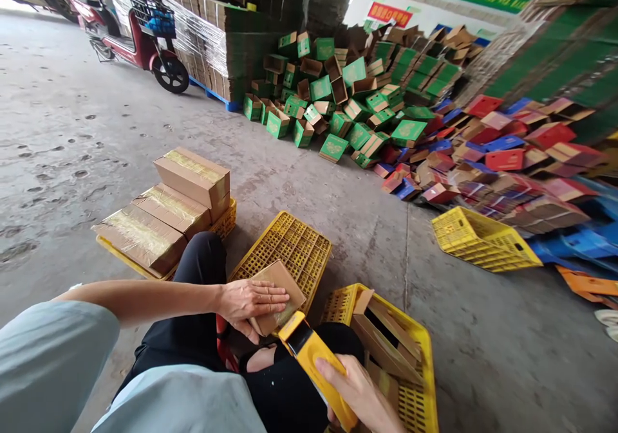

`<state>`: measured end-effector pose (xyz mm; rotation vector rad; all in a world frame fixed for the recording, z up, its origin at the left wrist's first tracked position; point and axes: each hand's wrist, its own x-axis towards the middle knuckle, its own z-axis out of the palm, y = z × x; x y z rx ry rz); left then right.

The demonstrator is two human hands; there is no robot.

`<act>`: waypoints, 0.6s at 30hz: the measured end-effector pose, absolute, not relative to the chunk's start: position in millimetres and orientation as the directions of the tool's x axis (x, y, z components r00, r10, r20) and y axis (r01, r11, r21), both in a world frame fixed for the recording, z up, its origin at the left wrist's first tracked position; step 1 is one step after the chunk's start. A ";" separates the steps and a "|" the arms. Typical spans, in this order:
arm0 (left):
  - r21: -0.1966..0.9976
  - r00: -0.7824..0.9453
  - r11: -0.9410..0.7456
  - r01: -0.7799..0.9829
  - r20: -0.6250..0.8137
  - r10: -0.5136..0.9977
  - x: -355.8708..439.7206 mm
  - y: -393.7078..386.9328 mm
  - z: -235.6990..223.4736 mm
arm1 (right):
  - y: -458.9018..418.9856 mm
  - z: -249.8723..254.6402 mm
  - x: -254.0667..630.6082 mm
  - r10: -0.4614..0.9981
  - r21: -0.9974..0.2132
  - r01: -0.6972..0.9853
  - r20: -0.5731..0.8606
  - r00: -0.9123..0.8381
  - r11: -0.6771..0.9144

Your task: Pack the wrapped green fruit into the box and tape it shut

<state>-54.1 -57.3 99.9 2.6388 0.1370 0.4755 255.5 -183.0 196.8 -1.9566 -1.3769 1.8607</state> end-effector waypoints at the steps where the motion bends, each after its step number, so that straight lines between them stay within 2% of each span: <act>1: 0.449 0.934 -0.893 0.014 0.313 0.172 -54.0 -55.6 99.7 | -186.4 196.7 258.4 0.654 -0.622 0.511 -0.743 -0.144 -0.594; 5: 0.440 0.939 -0.898 -0.001 0.309 0.151 -53.6 -52.9 103.1 | -191.5 194.4 262.6 0.659 -0.613 0.482 -0.747 -0.094 -0.626; 11: 0.415 0.955 -0.910 0.014 0.265 0.136 -42.7 -67.1 112.7 | -185.7 191.8 259.7 0.675 -0.638 0.468 -0.729 -0.113 -0.611; 18: 0.380 0.957 -0.923 0.067 0.237 0.167 -34.4 -73.9 102.2 | -205.7 185.0 269.9 0.671 -0.648 0.430 -0.731 -0.120 -0.629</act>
